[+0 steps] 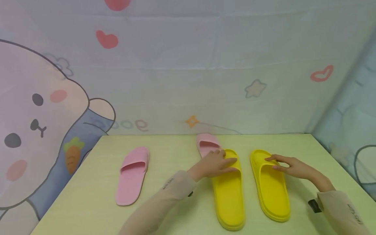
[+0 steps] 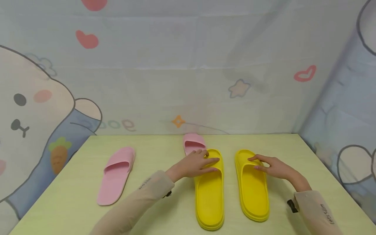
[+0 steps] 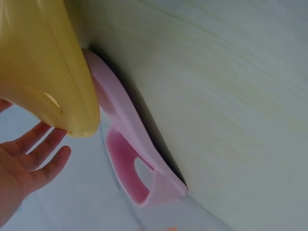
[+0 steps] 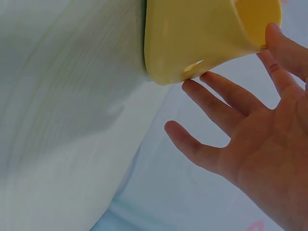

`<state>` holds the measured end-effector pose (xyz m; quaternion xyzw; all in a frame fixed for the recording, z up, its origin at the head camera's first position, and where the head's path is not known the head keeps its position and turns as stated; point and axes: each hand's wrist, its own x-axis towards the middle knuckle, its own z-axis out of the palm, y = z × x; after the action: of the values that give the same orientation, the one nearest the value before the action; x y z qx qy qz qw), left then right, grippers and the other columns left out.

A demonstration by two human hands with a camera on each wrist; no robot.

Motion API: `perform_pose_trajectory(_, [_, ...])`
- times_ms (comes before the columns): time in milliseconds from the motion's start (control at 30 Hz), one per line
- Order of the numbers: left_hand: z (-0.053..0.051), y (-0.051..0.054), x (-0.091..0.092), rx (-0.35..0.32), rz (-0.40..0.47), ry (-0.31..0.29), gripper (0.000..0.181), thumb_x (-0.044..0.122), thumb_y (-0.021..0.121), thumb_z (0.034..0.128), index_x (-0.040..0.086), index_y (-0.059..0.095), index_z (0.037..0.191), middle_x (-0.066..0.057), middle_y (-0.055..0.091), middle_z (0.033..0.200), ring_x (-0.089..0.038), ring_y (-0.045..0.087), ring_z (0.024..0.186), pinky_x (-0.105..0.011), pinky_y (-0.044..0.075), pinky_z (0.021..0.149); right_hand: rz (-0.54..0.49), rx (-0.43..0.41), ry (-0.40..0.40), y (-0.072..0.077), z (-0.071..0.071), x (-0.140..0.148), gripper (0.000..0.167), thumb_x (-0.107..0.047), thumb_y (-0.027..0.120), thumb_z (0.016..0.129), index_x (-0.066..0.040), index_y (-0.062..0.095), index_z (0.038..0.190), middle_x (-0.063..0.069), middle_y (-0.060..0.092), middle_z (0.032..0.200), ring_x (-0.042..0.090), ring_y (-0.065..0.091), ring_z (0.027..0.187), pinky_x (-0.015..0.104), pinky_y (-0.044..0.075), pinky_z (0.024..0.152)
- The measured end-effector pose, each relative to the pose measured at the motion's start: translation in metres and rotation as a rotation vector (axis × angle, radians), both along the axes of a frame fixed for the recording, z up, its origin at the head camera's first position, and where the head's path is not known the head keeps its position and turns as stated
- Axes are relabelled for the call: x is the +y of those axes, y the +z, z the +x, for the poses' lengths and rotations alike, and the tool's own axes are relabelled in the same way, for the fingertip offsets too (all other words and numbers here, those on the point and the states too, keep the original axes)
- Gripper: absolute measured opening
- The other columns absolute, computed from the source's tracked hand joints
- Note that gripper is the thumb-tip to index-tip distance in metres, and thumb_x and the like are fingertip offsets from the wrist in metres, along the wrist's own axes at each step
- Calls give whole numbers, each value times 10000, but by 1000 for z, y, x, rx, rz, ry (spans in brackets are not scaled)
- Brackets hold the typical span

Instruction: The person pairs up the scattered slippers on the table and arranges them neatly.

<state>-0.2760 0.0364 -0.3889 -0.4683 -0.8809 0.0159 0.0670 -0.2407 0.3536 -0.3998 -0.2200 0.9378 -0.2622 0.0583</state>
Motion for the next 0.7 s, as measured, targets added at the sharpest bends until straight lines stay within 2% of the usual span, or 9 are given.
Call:
perform_pose_trajectory(267, [3,-7,31,18,-16,28,469,565,305,898,317,439,1273,-55,567,1100,-193,506,888,-298,386,739,16,15,-33,0,8,14,410,-293,484,909,-50,511,1238,256,458,1285,461,406,1158,580,368,881])
perform_pose_trajectory(433, [6,-8,47,-20,-31,69,477,563,292,901,318,439,1283,-65,550,1186,-229,516,978,-348,405,804,7,23,-35,-1,10,16,394,-287,472,917,-79,508,1250,243,456,1295,462,404,1164,578,372,876])
perform_pose_trajectory(700, [8,-11,64,-78,-61,128,476,568,264,904,326,443,1273,-52,527,1215,-230,504,998,-370,404,833,0,44,-13,-2,14,17,387,-255,450,929,-89,479,1278,205,472,1300,429,436,1150,536,400,874])
